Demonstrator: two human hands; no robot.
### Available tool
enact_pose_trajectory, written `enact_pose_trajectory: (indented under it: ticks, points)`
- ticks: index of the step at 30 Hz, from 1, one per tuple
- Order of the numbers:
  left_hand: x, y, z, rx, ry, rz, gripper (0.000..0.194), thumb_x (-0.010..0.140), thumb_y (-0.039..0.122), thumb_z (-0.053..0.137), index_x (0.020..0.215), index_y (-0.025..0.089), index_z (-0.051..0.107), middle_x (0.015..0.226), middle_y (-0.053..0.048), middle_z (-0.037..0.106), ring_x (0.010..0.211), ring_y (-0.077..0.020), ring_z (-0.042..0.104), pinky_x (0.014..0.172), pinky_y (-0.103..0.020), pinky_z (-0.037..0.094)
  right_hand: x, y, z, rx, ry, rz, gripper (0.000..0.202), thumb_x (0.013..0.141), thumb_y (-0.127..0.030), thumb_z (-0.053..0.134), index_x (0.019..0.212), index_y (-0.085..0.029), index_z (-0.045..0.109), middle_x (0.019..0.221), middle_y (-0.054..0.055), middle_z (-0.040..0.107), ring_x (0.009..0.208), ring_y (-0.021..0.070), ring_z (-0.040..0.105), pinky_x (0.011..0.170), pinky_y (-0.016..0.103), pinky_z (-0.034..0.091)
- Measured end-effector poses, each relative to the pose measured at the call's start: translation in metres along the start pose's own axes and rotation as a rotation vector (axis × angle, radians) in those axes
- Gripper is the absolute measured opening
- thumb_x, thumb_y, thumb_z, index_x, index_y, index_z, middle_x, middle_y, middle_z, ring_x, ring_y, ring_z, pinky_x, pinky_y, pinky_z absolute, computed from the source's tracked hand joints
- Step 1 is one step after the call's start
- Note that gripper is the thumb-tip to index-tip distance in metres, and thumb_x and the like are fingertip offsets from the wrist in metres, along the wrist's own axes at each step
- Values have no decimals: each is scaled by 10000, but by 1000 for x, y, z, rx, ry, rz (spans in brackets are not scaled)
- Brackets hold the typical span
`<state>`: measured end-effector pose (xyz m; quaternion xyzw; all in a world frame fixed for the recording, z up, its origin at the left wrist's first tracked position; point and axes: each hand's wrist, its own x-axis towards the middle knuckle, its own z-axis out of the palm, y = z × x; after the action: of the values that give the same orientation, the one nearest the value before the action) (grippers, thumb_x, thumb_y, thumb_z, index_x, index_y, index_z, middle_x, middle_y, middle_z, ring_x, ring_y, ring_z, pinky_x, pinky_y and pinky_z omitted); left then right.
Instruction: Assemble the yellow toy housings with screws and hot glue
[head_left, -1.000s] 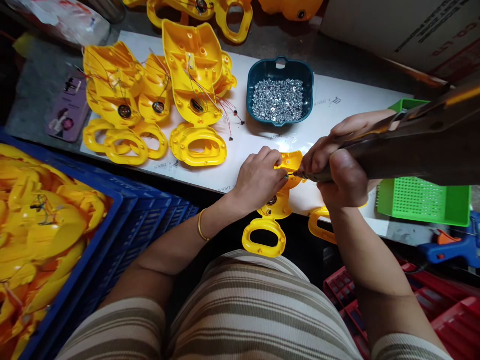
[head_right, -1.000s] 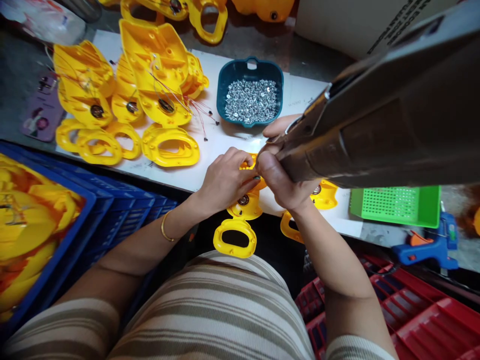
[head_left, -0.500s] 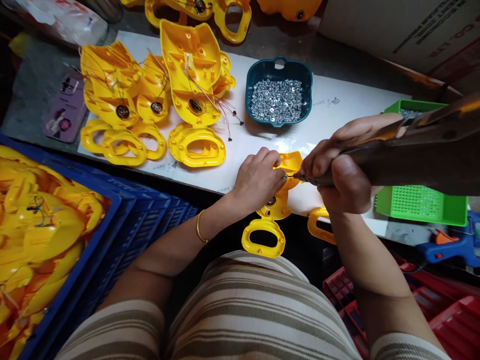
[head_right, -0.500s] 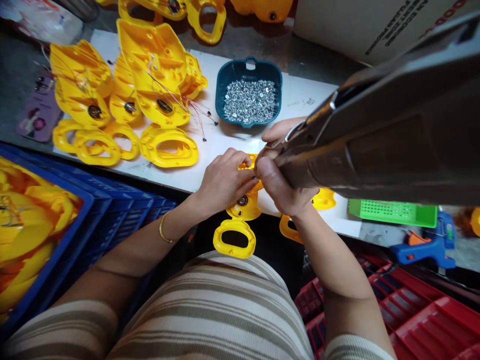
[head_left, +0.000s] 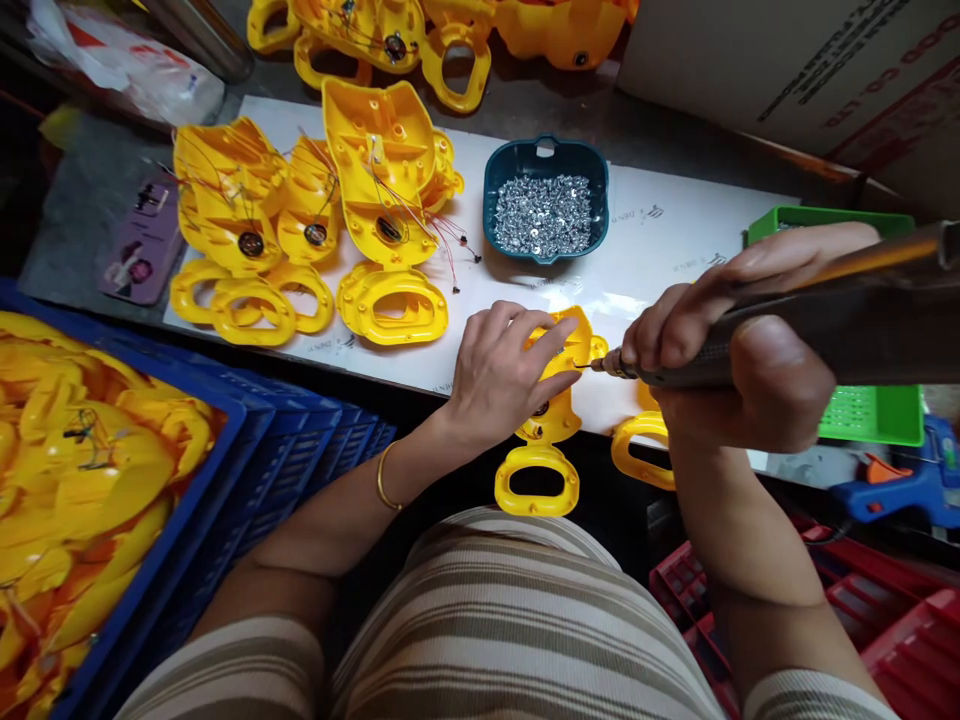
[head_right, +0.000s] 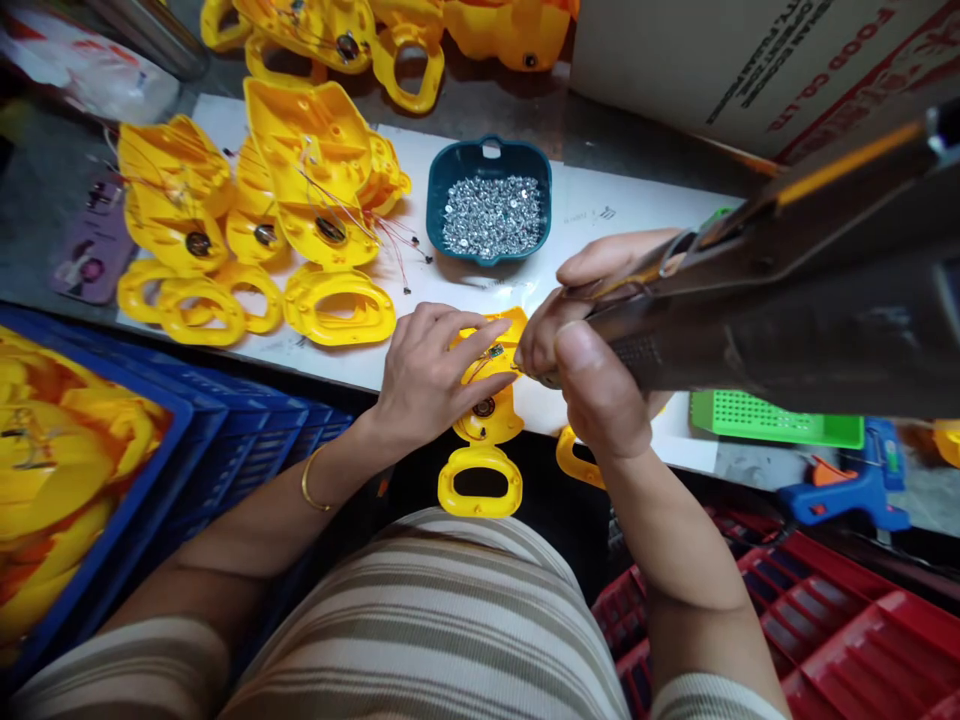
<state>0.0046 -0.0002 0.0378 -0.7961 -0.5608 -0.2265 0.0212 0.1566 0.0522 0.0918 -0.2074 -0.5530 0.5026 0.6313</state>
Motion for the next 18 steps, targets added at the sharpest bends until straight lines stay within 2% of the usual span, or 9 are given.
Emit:
enact_pose_trajectory:
  ticks: [5, 7, 12, 15, 18]
  points:
    - [-5, 1, 1, -74, 47, 81, 161, 898, 390, 653, 980, 278, 734, 1059, -16, 695, 989, -216, 508, 817, -343, 368, -2, -1, 0, 62, -9, -86, 122, 803, -303, 721, 898, -266, 655, 499, -76, 461, 338, 112, 456, 334, 271, 437]
    - [-8, 2, 4, -123, 48, 84, 138, 907, 366, 645, 918, 269, 743, 1025, -3, 706, 983, -207, 511, 840, -350, 365, -3, -1, 0, 75, -37, -72, 119, 799, -290, 710, 903, -277, 653, 497, -75, 461, 336, 120, 451, 327, 279, 438]
    - [-14, 6, 7, -352, 23, -47, 137, 894, 364, 662, 874, 280, 769, 1001, -9, 713, 993, -203, 506, 877, -376, 375, -6, -7, -5, 87, -104, -6, 144, 812, -293, 688, 946, -266, 644, 507, -64, 464, 377, 148, 485, 355, 311, 457]
    - [-15, 7, 7, -463, 6, -143, 115, 858, 371, 703, 850, 289, 784, 1022, -27, 703, 1040, -217, 490, 908, -394, 387, -8, -11, -3, 84, -69, -19, 151, 806, -283, 692, 947, -250, 649, 516, -59, 467, 378, 145, 479, 355, 314, 441]
    - [-15, 7, 7, -462, -2, -174, 109, 836, 395, 721, 826, 312, 791, 1064, -33, 688, 1101, -236, 468, 956, -423, 373, -12, -11, 2, 68, -27, 1, 128, 807, -300, 695, 914, -271, 632, 527, -57, 475, 368, 128, 457, 361, 300, 421]
